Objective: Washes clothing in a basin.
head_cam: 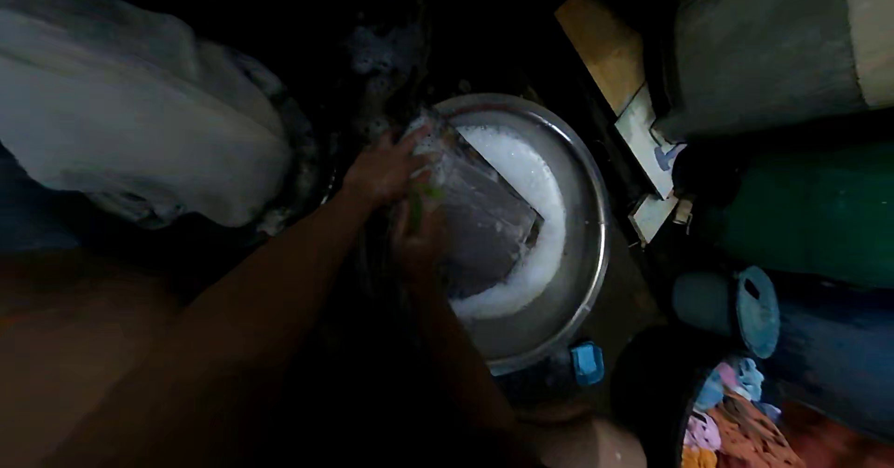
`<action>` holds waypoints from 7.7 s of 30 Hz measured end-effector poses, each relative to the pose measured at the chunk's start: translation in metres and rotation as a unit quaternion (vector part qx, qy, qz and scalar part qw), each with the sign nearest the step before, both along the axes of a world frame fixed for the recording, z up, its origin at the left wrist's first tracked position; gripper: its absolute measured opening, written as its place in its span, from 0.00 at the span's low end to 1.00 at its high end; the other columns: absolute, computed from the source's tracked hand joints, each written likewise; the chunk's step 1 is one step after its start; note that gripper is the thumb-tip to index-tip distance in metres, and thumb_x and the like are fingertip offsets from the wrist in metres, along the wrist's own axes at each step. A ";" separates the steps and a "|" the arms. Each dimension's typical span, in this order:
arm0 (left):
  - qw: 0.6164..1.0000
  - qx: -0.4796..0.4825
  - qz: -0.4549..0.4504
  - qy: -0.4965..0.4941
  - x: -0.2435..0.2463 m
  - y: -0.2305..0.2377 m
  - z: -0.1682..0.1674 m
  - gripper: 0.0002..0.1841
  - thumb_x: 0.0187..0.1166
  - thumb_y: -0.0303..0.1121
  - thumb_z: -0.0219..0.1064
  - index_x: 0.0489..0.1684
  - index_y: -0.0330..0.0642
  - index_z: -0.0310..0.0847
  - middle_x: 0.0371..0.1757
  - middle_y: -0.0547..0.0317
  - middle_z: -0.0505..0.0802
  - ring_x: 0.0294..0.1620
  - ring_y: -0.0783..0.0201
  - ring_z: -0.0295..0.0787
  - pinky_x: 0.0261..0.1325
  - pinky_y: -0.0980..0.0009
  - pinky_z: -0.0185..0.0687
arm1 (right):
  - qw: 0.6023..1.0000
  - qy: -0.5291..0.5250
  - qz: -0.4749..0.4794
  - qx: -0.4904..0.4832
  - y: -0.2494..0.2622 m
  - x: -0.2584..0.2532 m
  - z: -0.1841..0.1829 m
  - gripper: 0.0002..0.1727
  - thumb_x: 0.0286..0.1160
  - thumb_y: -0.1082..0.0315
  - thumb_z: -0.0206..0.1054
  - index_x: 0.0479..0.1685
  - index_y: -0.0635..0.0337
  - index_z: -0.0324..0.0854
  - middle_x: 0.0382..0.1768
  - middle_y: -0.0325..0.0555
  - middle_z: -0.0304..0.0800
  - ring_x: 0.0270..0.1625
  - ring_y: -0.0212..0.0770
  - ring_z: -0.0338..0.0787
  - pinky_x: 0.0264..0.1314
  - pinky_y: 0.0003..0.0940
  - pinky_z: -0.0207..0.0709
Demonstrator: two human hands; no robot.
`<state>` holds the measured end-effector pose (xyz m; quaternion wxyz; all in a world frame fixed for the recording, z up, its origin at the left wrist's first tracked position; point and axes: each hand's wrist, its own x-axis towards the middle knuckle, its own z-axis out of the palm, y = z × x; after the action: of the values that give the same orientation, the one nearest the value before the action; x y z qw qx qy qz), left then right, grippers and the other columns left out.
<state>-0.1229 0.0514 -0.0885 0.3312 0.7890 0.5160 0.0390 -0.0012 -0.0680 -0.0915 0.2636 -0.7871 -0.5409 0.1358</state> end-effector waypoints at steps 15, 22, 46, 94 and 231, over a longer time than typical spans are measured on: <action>1.000 -0.002 0.009 -0.011 -0.005 0.006 0.000 0.24 0.91 0.52 0.51 0.85 0.69 0.72 0.97 0.68 0.55 0.92 0.33 0.51 0.75 0.29 0.66 | 0.996 0.028 0.087 -0.011 -0.021 0.019 -0.008 0.18 0.80 0.63 0.69 0.63 0.62 0.87 0.52 0.57 0.93 0.50 0.50 0.94 0.51 0.47 0.90; 1.000 -0.002 0.007 -0.008 -0.002 0.006 0.000 0.23 0.91 0.51 0.52 0.84 0.68 0.73 0.97 0.68 0.54 0.92 0.34 0.51 0.76 0.32 0.66 | 0.968 -0.064 -0.154 -0.186 -0.006 0.135 -0.018 0.24 0.88 0.57 0.59 0.75 0.60 0.79 0.63 0.63 0.89 0.62 0.62 0.91 0.62 0.61 0.84; 1.000 0.001 0.012 -0.006 -0.003 0.005 -0.004 0.23 0.89 0.52 0.54 0.84 0.72 0.73 0.96 0.69 0.55 0.91 0.33 0.53 0.72 0.30 0.71 | 0.945 -0.103 -0.174 -0.256 0.059 0.192 -0.026 0.27 0.91 0.53 0.53 0.84 0.52 0.71 0.75 0.70 0.76 0.69 0.67 0.85 0.65 0.59 0.82; 0.999 -0.034 0.022 0.010 -0.002 0.008 -0.001 0.24 0.90 0.54 0.53 0.84 0.77 0.71 0.97 0.74 0.53 0.94 0.39 0.47 0.79 0.35 0.65 | 0.920 -0.030 0.055 -0.387 0.166 0.202 -0.038 0.27 0.87 0.69 0.60 0.81 0.76 0.67 0.79 0.71 0.73 0.83 0.61 0.73 0.87 0.51 0.63; 0.993 0.036 0.088 0.065 0.023 -0.021 -0.002 0.47 0.70 0.69 0.69 0.92 0.63 0.60 0.98 0.50 0.47 0.90 0.25 0.49 0.79 0.31 0.61 | 0.963 -0.061 -0.142 -0.221 0.027 0.141 -0.014 0.42 0.90 0.51 0.56 0.95 0.63 0.43 0.66 0.69 0.85 0.61 0.64 0.91 0.64 0.60 0.84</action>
<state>-0.1003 0.0301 -0.0902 0.2633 0.7527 0.6025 0.0354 0.1396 -0.0414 -0.1056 0.0663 -0.9011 -0.3957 0.1646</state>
